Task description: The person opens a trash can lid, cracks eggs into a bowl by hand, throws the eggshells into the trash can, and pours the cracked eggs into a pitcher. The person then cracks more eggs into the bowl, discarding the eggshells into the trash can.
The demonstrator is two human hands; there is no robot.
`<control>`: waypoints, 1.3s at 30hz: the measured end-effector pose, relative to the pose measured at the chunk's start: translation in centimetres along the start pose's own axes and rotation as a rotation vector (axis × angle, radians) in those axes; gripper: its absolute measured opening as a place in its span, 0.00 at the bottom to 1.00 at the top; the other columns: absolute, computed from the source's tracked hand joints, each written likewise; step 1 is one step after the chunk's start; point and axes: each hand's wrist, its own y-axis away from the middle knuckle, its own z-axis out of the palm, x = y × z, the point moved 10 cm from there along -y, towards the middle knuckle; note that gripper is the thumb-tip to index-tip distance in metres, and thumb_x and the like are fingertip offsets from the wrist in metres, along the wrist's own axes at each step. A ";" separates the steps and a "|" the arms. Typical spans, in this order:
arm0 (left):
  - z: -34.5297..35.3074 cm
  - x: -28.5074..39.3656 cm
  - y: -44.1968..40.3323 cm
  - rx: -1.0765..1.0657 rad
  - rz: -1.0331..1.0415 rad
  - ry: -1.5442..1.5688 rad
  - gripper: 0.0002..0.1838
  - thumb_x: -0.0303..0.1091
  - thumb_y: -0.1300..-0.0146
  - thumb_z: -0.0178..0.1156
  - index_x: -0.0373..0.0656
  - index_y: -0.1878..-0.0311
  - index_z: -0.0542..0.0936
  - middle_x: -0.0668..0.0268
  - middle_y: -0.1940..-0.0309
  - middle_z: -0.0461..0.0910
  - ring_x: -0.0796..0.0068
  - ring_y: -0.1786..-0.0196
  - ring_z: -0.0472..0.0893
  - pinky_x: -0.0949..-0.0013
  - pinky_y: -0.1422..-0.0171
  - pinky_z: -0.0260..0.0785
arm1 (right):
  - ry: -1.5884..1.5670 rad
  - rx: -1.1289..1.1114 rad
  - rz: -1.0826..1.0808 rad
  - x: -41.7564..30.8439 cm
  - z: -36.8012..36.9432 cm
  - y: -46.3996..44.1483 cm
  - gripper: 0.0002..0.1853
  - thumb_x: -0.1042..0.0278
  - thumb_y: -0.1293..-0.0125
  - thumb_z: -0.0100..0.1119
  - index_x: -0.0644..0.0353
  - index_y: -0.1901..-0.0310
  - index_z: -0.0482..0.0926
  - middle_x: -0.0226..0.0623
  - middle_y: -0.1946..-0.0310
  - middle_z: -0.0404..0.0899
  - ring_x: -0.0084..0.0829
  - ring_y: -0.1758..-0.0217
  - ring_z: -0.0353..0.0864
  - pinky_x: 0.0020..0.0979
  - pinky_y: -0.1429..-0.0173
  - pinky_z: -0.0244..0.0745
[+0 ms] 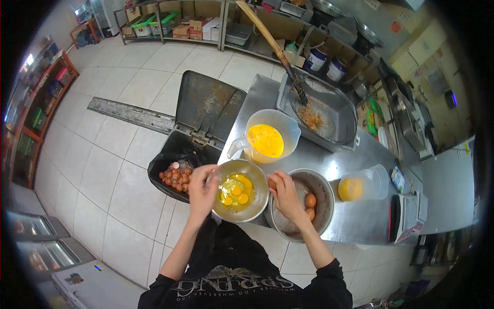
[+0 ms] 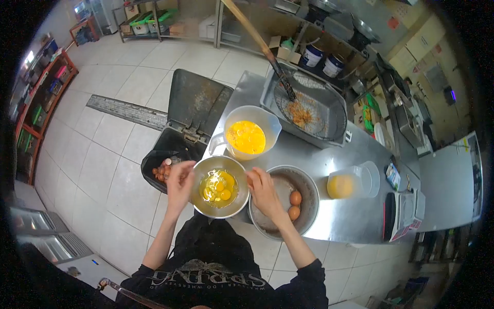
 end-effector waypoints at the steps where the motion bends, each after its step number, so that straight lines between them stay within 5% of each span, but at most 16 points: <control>1: 1.4 1.0 0.1 -0.082 0.023 -0.002 0.19 0.21 0.44 0.58 0.43 0.47 0.77 0.63 0.51 0.74 0.72 0.55 0.78 0.74 0.56 0.73 | -0.088 0.013 0.031 -0.3 -0.6 -0.3 0.23 0.75 0.38 0.56 0.59 0.40 0.66 0.51 0.44 0.66 0.49 0.41 0.67 0.41 0.37 0.64; 5: 6.0 6.6 0.8 -0.340 0.056 0.151 0.21 0.23 0.45 0.63 0.45 0.45 0.78 0.63 0.54 0.75 0.75 0.59 0.80 0.76 0.57 0.76 | -0.421 0.041 0.194 -2.3 -2.7 -2.6 0.20 0.71 0.34 0.56 0.61 0.42 0.67 0.43 0.52 0.73 0.37 0.46 0.74 0.35 0.42 0.69; 7: 6.7 7.0 0.7 -0.349 0.079 0.173 0.23 0.23 0.46 0.64 0.45 0.44 0.77 0.62 0.55 0.75 0.75 0.59 0.80 0.75 0.57 0.76 | -1.029 -0.213 0.526 -1.5 1.1 -2.0 0.20 0.65 0.31 0.53 0.62 0.41 0.66 0.37 0.52 0.75 0.30 0.48 0.75 0.30 0.44 0.70; 11: 6.3 6.1 0.3 -0.377 0.098 0.141 0.23 0.24 0.50 0.68 0.41 0.48 0.78 0.61 0.56 0.76 0.71 0.61 0.83 0.73 0.59 0.78 | -1.172 -0.351 0.566 -1.5 3.2 -1.7 0.22 0.63 0.32 0.55 0.63 0.41 0.65 0.40 0.48 0.74 0.28 0.47 0.75 0.31 0.50 0.74; 13: 6.2 5.5 0.5 -0.381 0.084 0.119 0.22 0.24 0.52 0.69 0.40 0.51 0.78 0.60 0.56 0.77 0.70 0.62 0.83 0.73 0.59 0.78 | -0.810 -0.240 0.177 -3.2 1.5 -2.7 0.21 0.65 0.34 0.54 0.63 0.41 0.66 0.43 0.50 0.75 0.36 0.48 0.77 0.34 0.49 0.73; 16: 6.1 5.0 1.0 -0.380 0.055 0.038 0.21 0.23 0.54 0.69 0.38 0.54 0.78 0.61 0.58 0.79 0.70 0.63 0.84 0.72 0.59 0.79 | -0.392 -0.214 0.067 -4.4 1.4 -2.9 0.24 0.70 0.38 0.53 0.62 0.39 0.65 0.45 0.52 0.72 0.45 0.49 0.76 0.39 0.46 0.72; 22: 5.4 2.2 0.6 -0.381 0.036 -0.041 0.20 0.21 0.54 0.67 0.38 0.54 0.77 0.59 0.52 0.78 0.70 0.59 0.83 0.72 0.57 0.79 | -0.304 -0.200 0.020 -4.6 2.3 -2.7 0.30 0.76 0.44 0.54 0.59 0.37 0.64 0.49 0.51 0.69 0.49 0.47 0.74 0.41 0.44 0.71; 25: 5.4 2.2 0.5 -0.433 -0.018 0.035 0.24 0.20 0.51 0.62 0.40 0.48 0.71 0.55 0.46 0.73 0.64 0.47 0.78 0.69 0.49 0.76 | -0.341 -0.183 0.072 -4.7 1.9 -3.0 0.30 0.80 0.46 0.55 0.55 0.39 0.68 0.48 0.52 0.70 0.48 0.49 0.74 0.40 0.45 0.71; 29: 7.0 3.5 1.5 -0.385 -0.019 0.009 0.31 0.29 0.54 0.67 0.39 0.46 0.64 0.52 0.52 0.73 0.51 0.46 0.74 0.58 0.43 0.66 | -0.340 0.046 0.092 -6.2 -0.1 -3.0 0.30 0.76 0.51 0.64 0.52 0.43 0.73 0.39 0.57 0.74 0.45 0.52 0.75 0.39 0.48 0.70; 32: 3.0 3.3 1.6 -0.222 -0.060 -0.217 0.27 0.29 0.55 0.68 0.40 0.51 0.67 0.52 0.54 0.73 0.53 0.49 0.75 0.62 0.47 0.68 | -0.007 0.150 0.090 -5.5 -4.8 -1.0 0.26 0.70 0.53 0.68 0.53 0.48 0.75 0.38 0.58 0.75 0.43 0.53 0.75 0.40 0.51 0.70; 35: -2.2 -2.0 1.4 -0.138 -0.089 -0.176 0.30 0.31 0.57 0.70 0.43 0.49 0.69 0.50 0.46 0.70 0.49 0.41 0.70 0.57 0.41 0.64 | 0.393 -0.188 0.516 5.3 -5.0 5.5 0.20 0.63 0.56 0.73 0.55 0.61 0.76 0.37 0.59 0.77 0.42 0.52 0.76 0.36 0.49 0.73; 37: -4.7 -1.8 1.5 -0.002 -0.007 -0.873 0.35 0.35 0.57 0.72 0.48 0.43 0.69 0.45 0.37 0.62 0.42 0.34 0.60 0.49 0.33 0.54 | 0.615 -0.459 0.681 10.0 -3.0 10.0 0.25 0.65 0.55 0.72 0.58 0.55 0.72 0.40 0.61 0.77 0.44 0.57 0.79 0.38 0.55 0.77; 39: -5.3 -5.3 1.5 0.045 0.002 -0.784 0.36 0.37 0.57 0.72 0.50 0.41 0.69 0.43 0.34 0.57 0.39 0.32 0.55 0.46 0.31 0.50 | 0.774 -0.441 0.644 13.9 1.5 14.0 0.26 0.63 0.56 0.73 0.59 0.55 0.72 0.42 0.63 0.78 0.44 0.56 0.80 0.39 0.55 0.77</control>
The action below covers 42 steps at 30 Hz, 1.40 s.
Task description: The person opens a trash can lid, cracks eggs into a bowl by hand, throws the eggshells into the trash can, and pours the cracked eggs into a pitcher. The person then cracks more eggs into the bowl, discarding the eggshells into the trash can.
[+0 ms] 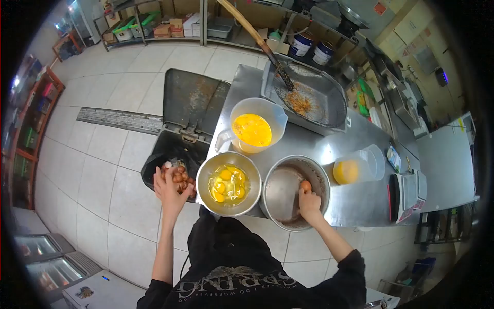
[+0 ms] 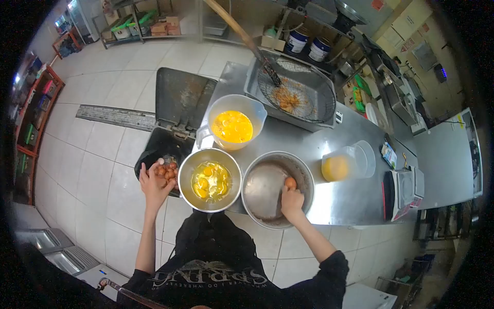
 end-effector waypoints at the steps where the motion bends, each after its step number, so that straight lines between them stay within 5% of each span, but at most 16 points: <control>1: 0.7 -1.3 -0.1 0.029 -0.011 0.097 0.38 0.38 0.56 0.72 0.51 0.39 0.68 0.41 0.32 0.52 0.37 0.30 0.51 0.43 0.29 0.45 | 0.149 0.054 0.025 0.1 1.9 -0.3 0.28 0.62 0.57 0.73 0.59 0.54 0.72 0.43 0.65 0.79 0.44 0.55 0.80 0.40 0.55 0.78; 5: -0.8 -0.5 -0.8 0.099 -0.026 0.241 0.35 0.35 0.52 0.68 0.48 0.39 0.68 0.43 0.35 0.57 0.43 0.29 0.52 0.47 0.28 0.45 | 0.065 0.001 0.013 0.5 -0.1 -0.6 0.16 0.60 0.49 0.65 0.58 0.60 0.76 0.37 0.60 0.78 0.44 0.58 0.81 0.37 0.54 0.78; 9: -1.8 -1.4 -0.1 0.143 -0.061 0.320 0.33 0.33 0.51 0.67 0.48 0.39 0.68 0.45 0.36 0.58 0.44 0.30 0.52 0.48 0.28 0.45 | -0.981 -0.421 -0.055 -0.5 -2.2 0.1 0.20 0.69 0.45 0.54 0.58 0.48 0.72 0.45 0.50 0.75 0.44 0.58 0.79 0.38 0.54 0.75; 12: -1.7 -3.0 0.8 0.146 -0.126 0.319 0.32 0.33 0.50 0.67 0.48 0.39 0.68 0.47 0.37 0.58 0.47 0.30 0.54 0.50 0.29 0.47 | -1.826 -0.427 -0.025 -3.5 -5.0 -0.3 0.20 0.70 0.42 0.54 0.59 0.46 0.70 0.45 0.49 0.74 0.41 0.55 0.77 0.38 0.51 0.74; 14: -1.6 -2.7 0.8 0.163 -0.115 0.325 0.31 0.32 0.50 0.66 0.46 0.40 0.69 0.50 0.39 0.62 0.50 0.31 0.57 0.52 0.29 0.48 | -2.069 -0.350 -0.049 -5.4 -8.7 -0.6 0.20 0.70 0.40 0.53 0.59 0.45 0.69 0.45 0.49 0.73 0.39 0.52 0.75 0.38 0.49 0.72; 16: -2.0 -1.4 0.4 0.173 -0.091 0.325 0.29 0.31 0.49 0.65 0.45 0.41 0.69 0.54 0.40 0.65 0.52 0.32 0.59 0.53 0.30 0.49 | -1.973 -0.117 -0.148 -6.3 -12.9 -0.6 0.20 0.70 0.38 0.53 0.60 0.43 0.68 0.45 0.48 0.72 0.38 0.50 0.74 0.37 0.47 0.71; 18: -3.0 1.2 0.2 0.213 -0.030 0.343 0.26 0.28 0.49 0.64 0.43 0.44 0.71 0.56 0.45 0.70 0.56 0.37 0.66 0.57 0.32 0.55 | -1.325 0.435 -0.473 -7.2 -18.7 0.6 0.20 0.74 0.38 0.55 0.61 0.44 0.68 0.47 0.46 0.69 0.42 0.45 0.71 0.38 0.42 0.68; 21: -0.9 3.1 -0.2 0.093 0.002 0.653 0.24 0.26 0.50 0.63 0.44 0.47 0.73 0.56 0.46 0.70 0.57 0.38 0.66 0.59 0.32 0.55 | -0.854 0.564 -0.572 -10.3 -18.0 0.7 0.22 0.75 0.40 0.58 0.62 0.44 0.68 0.49 0.44 0.66 0.48 0.42 0.69 0.40 0.38 0.65; 26: -0.3 8.7 -0.1 -0.027 0.056 0.682 0.19 0.24 0.48 0.61 0.42 0.50 0.77 0.59 0.51 0.75 0.59 0.45 0.74 0.60 0.38 0.63 | -0.835 0.449 -0.658 -12.0 -18.5 0.7 0.21 0.74 0.39 0.58 0.62 0.44 0.68 0.51 0.47 0.68 0.50 0.44 0.70 0.41 0.40 0.66; 29: -1.3 14.6 -0.5 -0.217 0.213 0.769 0.20 0.25 0.45 0.63 0.43 0.47 0.77 0.59 0.52 0.75 0.62 0.49 0.77 0.63 0.43 0.69 | -1.217 0.261 -0.542 -11.9 -20.5 0.0 0.21 0.70 0.36 0.58 0.61 0.42 0.66 0.42 0.54 0.74 0.38 0.51 0.76 0.34 0.45 0.71; 31: -1.1 17.3 -0.3 -0.375 0.222 0.921 0.23 0.26 0.46 0.65 0.44 0.45 0.77 0.58 0.54 0.76 0.68 0.53 0.79 0.68 0.50 0.74 | -1.733 -0.304 -0.401 -13.9 -17.2 -0.7 0.22 0.66 0.34 0.57 0.62 0.40 0.66 0.40 0.55 0.76 0.31 0.50 0.76 0.31 0.46 0.71; 34: -1.5 17.5 -0.5 -0.309 0.282 0.933 0.24 0.25 0.49 0.67 0.41 0.46 0.77 0.58 0.57 0.77 0.71 0.60 0.83 0.73 0.57 0.78 | -1.874 -0.536 -0.465 -15.1 -17.0 -0.5 0.24 0.63 0.33 0.57 0.62 0.39 0.65 0.37 0.51 0.74 0.27 0.48 0.75 0.29 0.47 0.72; 35: -1.3 17.0 -0.5 -0.303 0.260 0.959 0.24 0.24 0.49 0.67 0.40 0.46 0.77 0.58 0.57 0.78 0.69 0.61 0.84 0.73 0.57 0.79 | -1.874 -0.538 -0.468 -15.3 -16.8 -0.6 0.24 0.63 0.33 0.57 0.62 0.39 0.65 0.37 0.51 0.74 0.27 0.48 0.75 0.29 0.47 0.72; 37: -0.7 16.2 -0.5 -0.346 0.228 0.942 0.24 0.23 0.50 0.68 0.39 0.47 0.77 0.59 0.56 0.78 0.71 0.61 0.84 0.73 0.57 0.79 | -1.529 -0.155 -0.757 -15.1 -19.2 -0.1 0.24 0.63 0.34 0.55 0.62 0.39 0.64 0.41 0.49 0.72 0.35 0.47 0.75 0.33 0.44 0.71; 42: 1.4 14.8 0.2 -0.376 0.136 0.834 0.22 0.21 0.52 0.68 0.37 0.50 0.78 0.59 0.57 0.79 0.73 0.63 0.84 0.73 0.59 0.79 | -1.095 0.027 -0.801 -16.8 -19.7 0.4 0.25 0.69 0.38 0.51 0.64 0.39 0.61 0.51 0.49 0.69 0.49 0.45 0.72 0.40 0.40 0.67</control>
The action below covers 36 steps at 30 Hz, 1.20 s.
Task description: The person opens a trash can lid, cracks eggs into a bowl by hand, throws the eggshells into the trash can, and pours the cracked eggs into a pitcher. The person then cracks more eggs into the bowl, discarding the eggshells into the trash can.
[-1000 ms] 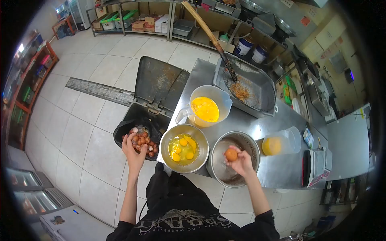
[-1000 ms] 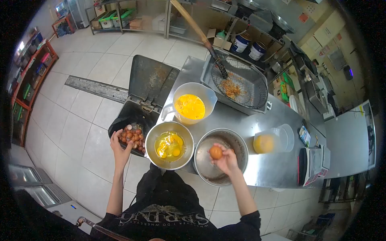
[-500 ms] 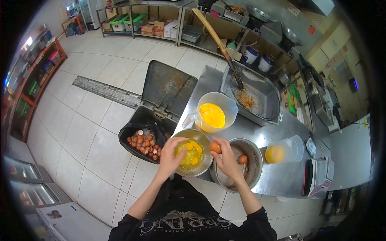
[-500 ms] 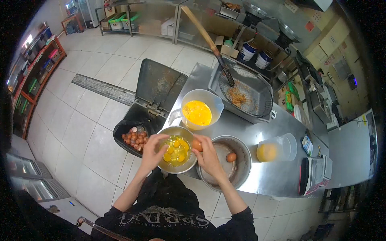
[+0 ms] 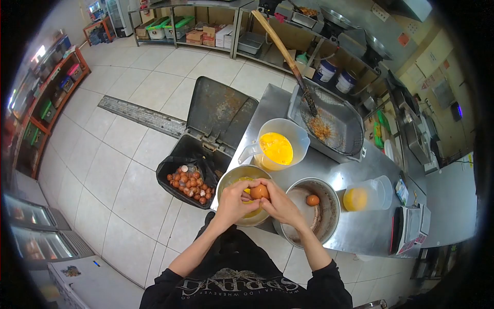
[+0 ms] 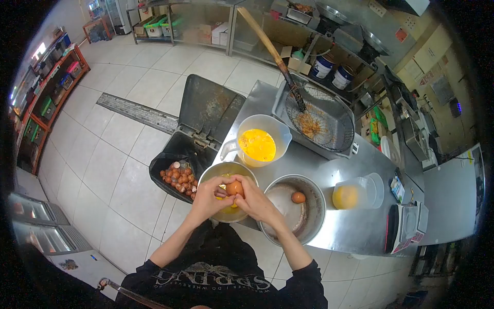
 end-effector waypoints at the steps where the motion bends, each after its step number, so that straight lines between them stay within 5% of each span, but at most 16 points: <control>1: -0.1 -0.1 0.1 0.049 0.011 -0.048 0.23 0.21 0.52 0.68 0.37 0.50 0.78 0.58 0.57 0.79 0.73 0.63 0.84 0.73 0.59 0.79 | 0.044 -0.007 0.024 0.6 0.5 -0.2 0.27 0.70 0.40 0.49 0.64 0.39 0.60 0.54 0.49 0.68 0.54 0.44 0.70 0.42 0.38 0.65; 6: -0.4 -1.3 0.3 0.142 0.060 -0.080 0.19 0.21 0.52 0.66 0.37 0.53 0.78 0.56 0.59 0.81 0.69 0.65 0.84 0.72 0.60 0.79 | 0.111 -0.030 0.054 2.1 1.8 -0.3 0.28 0.72 0.41 0.49 0.64 0.38 0.59 0.54 0.49 0.66 0.54 0.44 0.70 0.43 0.40 0.66; 8: -0.5 -2.5 0.1 0.106 -0.003 -0.072 0.20 0.20 0.50 0.64 0.38 0.51 0.78 0.59 0.59 0.81 0.75 0.61 0.83 0.73 0.57 0.78 | 0.130 -0.030 0.065 2.4 1.8 -0.2 0.28 0.73 0.42 0.50 0.63 0.38 0.59 0.53 0.48 0.66 0.53 0.44 0.70 0.43 0.40 0.66; 13: -1.2 -2.6 -0.5 -0.018 -0.015 -0.027 0.18 0.22 0.50 0.62 0.38 0.53 0.76 0.58 0.58 0.80 0.71 0.59 0.83 0.71 0.54 0.76 | 0.300 0.081 -0.142 0.4 0.0 0.1 0.30 0.80 0.48 0.56 0.57 0.40 0.67 0.47 0.50 0.67 0.47 0.47 0.72 0.38 0.44 0.70; 17: 0.4 -1.1 -0.6 -0.088 -0.004 -0.049 0.25 0.30 0.49 0.64 0.39 0.47 0.68 0.57 0.56 0.79 0.67 0.53 0.80 0.65 0.49 0.72 | 0.237 0.140 0.042 -0.6 -0.7 0.4 0.32 0.78 0.52 0.63 0.54 0.41 0.70 0.46 0.51 0.67 0.45 0.50 0.73 0.36 0.46 0.71; 20: 1.6 -0.9 0.3 0.027 0.032 0.047 0.28 0.27 0.49 0.66 0.42 0.47 0.62 0.59 0.58 0.76 0.68 0.55 0.78 0.66 0.49 0.71 | 0.087 0.302 -0.071 -2.3 -1.7 1.7 0.31 0.74 0.55 0.68 0.50 0.45 0.73 0.42 0.55 0.69 0.45 0.48 0.71 0.40 0.44 0.68; 22: -1.6 -3.2 1.3 0.125 -0.038 0.126 0.28 0.27 0.49 0.66 0.42 0.47 0.62 0.59 0.59 0.75 0.68 0.55 0.77 0.66 0.50 0.71 | 0.333 0.374 0.068 -0.9 -5.6 4.5 0.25 0.73 0.56 0.68 0.52 0.51 0.77 0.41 0.55 0.70 0.44 0.48 0.70 0.40 0.44 0.67; 26: -9.5 -11.5 2.4 0.264 -0.192 0.001 0.34 0.31 0.50 0.68 0.41 0.42 0.60 0.51 0.51 0.69 0.61 0.45 0.71 0.60 0.43 0.66 | 0.831 0.080 0.296 11.8 -8.2 9.8 0.17 0.76 0.53 0.62 0.52 0.58 0.78 0.38 0.55 0.72 0.42 0.50 0.71 0.39 0.48 0.69; 28: -13.6 -13.1 3.6 0.611 -0.326 -0.520 0.45 0.38 0.51 0.71 0.41 0.35 0.55 0.42 0.40 0.57 0.51 0.34 0.58 0.53 0.33 0.53 | 0.938 0.006 0.326 16.6 -7.0 11.4 0.12 0.76 0.49 0.58 0.53 0.60 0.78 0.39 0.57 0.72 0.42 0.52 0.72 0.39 0.50 0.69; 31: -14.8 -13.7 4.6 0.800 -0.372 -0.410 0.54 0.43 0.53 0.72 0.42 0.30 0.48 0.38 0.36 0.46 0.44 0.30 0.45 0.50 0.28 0.41 | 0.948 0.015 0.340 17.9 -6.6 11.2 0.11 0.75 0.48 0.58 0.54 0.61 0.77 0.40 0.59 0.71 0.41 0.53 0.72 0.39 0.50 0.70; 36: -15.7 -11.3 5.3 0.863 -0.333 -0.266 0.49 0.31 0.48 0.65 0.37 0.30 0.44 0.47 0.32 0.42 0.52 0.30 0.46 0.57 0.27 0.43 | 0.870 0.048 0.345 16.2 -6.7 10.7 0.13 0.76 0.49 0.58 0.54 0.60 0.74 0.44 0.60 0.69 0.43 0.54 0.72 0.40 0.51 0.71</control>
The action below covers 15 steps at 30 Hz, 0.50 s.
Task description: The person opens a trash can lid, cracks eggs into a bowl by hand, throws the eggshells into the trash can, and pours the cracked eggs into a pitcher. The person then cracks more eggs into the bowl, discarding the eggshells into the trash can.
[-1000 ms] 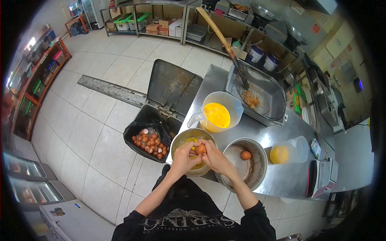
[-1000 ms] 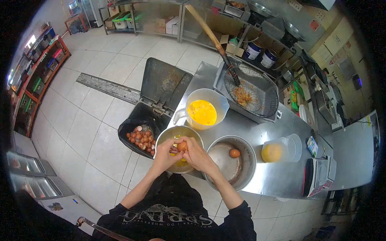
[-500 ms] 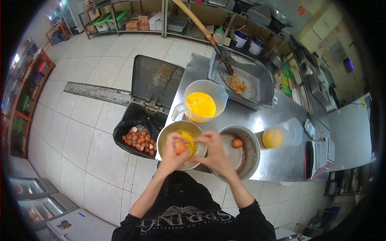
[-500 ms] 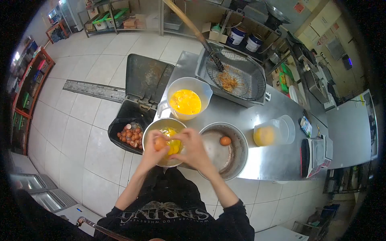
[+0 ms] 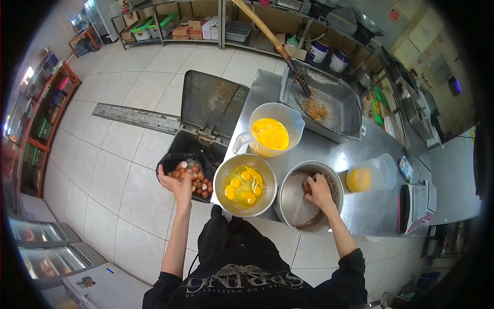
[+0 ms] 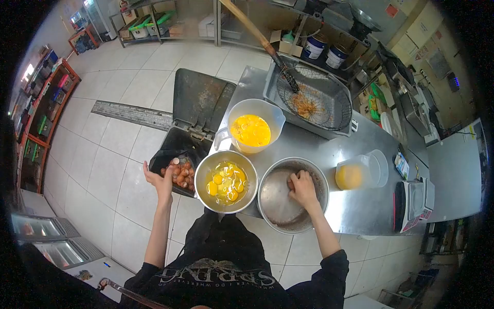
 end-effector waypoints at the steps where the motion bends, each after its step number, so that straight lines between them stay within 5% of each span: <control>1: -0.3 0.2 0.0 0.001 0.001 0.005 0.49 0.31 0.48 0.65 0.37 0.30 0.44 0.47 0.32 0.42 0.52 0.30 0.46 0.57 0.27 0.43 | -0.225 0.001 0.034 0.1 -0.2 0.1 0.15 0.77 0.49 0.56 0.55 0.58 0.73 0.44 0.59 0.69 0.42 0.54 0.73 0.39 0.52 0.71; 3: -1.2 -0.9 0.2 0.057 -0.113 0.190 0.50 0.34 0.47 0.65 0.44 0.28 0.42 0.47 0.30 0.37 0.54 0.27 0.41 0.57 0.26 0.41 | -0.440 0.003 0.064 0.4 0.5 -0.2 0.16 0.78 0.49 0.55 0.56 0.56 0.71 0.44 0.59 0.69 0.41 0.55 0.73 0.39 0.52 0.72; 5: -1.5 -0.9 0.3 0.065 -0.140 0.238 0.49 0.33 0.45 0.62 0.46 0.28 0.41 0.47 0.30 0.35 0.54 0.27 0.41 0.56 0.26 0.42 | -1.659 -0.067 0.379 2.0 5.4 -0.3 0.16 0.76 0.45 0.50 0.57 0.53 0.68 0.42 0.57 0.70 0.38 0.55 0.74 0.38 0.53 0.72; 6: -1.8 -0.5 0.4 0.073 -0.155 0.297 0.48 0.33 0.45 0.62 0.47 0.28 0.41 0.46 0.30 0.35 0.54 0.27 0.41 0.56 0.27 0.42 | -2.115 -0.098 0.275 -0.3 4.1 -0.7 0.17 0.70 0.40 0.49 0.58 0.48 0.66 0.41 0.55 0.72 0.34 0.57 0.73 0.37 0.54 0.72; 9: -1.9 0.2 0.7 0.076 -0.200 0.377 0.49 0.33 0.44 0.62 0.49 0.27 0.40 0.46 0.31 0.34 0.53 0.28 0.43 0.55 0.27 0.44 | -2.457 -0.063 0.274 -4.1 -1.1 -1.5 0.19 0.66 0.36 0.46 0.57 0.44 0.65 0.42 0.53 0.72 0.35 0.60 0.74 0.37 0.54 0.72; 11: -1.6 0.2 0.9 0.053 -0.204 0.345 0.49 0.32 0.44 0.62 0.49 0.27 0.39 0.47 0.31 0.35 0.53 0.28 0.45 0.57 0.27 0.44 | -2.433 -0.017 0.248 -6.3 -3.3 -1.6 0.21 0.67 0.35 0.48 0.58 0.41 0.63 0.43 0.51 0.73 0.34 0.61 0.75 0.36 0.54 0.72; 13: -0.7 1.9 1.6 0.035 -0.184 0.383 0.46 0.28 0.44 0.60 0.45 0.28 0.41 0.49 0.32 0.40 0.57 0.30 0.49 0.60 0.27 0.45 | -1.575 0.305 0.124 -6.6 -6.9 -1.3 0.20 0.68 0.34 0.50 0.58 0.41 0.63 0.42 0.49 0.72 0.35 0.55 0.74 0.36 0.48 0.71; 15: 0.6 3.0 2.5 0.009 -0.156 0.427 0.44 0.25 0.44 0.58 0.41 0.29 0.43 0.52 0.33 0.44 0.61 0.31 0.52 0.63 0.27 0.46 | -1.322 0.429 0.037 -7.9 -8.1 -1.2 0.22 0.73 0.36 0.54 0.59 0.41 0.64 0.46 0.46 0.69 0.40 0.47 0.72 0.38 0.42 0.68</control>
